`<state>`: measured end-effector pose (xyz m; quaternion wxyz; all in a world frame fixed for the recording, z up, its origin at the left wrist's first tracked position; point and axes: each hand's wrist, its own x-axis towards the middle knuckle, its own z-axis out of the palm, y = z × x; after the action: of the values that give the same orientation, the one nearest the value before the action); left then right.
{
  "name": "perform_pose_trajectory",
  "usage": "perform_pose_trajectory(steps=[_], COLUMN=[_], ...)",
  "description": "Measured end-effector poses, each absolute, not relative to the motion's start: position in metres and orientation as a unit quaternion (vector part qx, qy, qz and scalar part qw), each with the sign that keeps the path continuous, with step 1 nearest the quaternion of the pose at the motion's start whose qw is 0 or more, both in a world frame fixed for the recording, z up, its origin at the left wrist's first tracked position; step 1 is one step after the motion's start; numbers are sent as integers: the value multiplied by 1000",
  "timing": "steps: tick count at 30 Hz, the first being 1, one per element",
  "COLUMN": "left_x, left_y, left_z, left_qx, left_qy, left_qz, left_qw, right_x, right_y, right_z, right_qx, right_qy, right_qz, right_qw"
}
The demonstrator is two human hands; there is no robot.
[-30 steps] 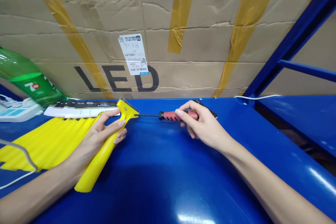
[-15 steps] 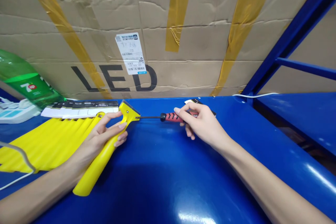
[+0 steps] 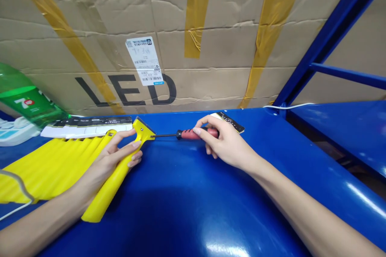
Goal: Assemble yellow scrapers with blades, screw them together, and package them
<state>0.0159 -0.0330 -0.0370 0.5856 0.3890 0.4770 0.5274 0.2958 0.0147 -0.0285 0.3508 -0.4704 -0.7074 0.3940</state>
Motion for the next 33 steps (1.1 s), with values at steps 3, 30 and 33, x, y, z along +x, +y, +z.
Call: perform_pose_trajectory(steps=[3,30,33], left_x=[13,16,17], left_y=[-31,-29,-29], left_z=[-40,-44,-45], left_qx=[406,355,350], left_qy=[471,434,425], left_qz=[514,531,531], left_qw=[591,636,644], right_x=[295,306,304], right_y=[12,18,16], right_z=[-27,-24,-22], right_qx=[-496,-482,-469], right_qy=[-686,-673,-676], right_qz=[406,395,365], right_qw=[344,397,436])
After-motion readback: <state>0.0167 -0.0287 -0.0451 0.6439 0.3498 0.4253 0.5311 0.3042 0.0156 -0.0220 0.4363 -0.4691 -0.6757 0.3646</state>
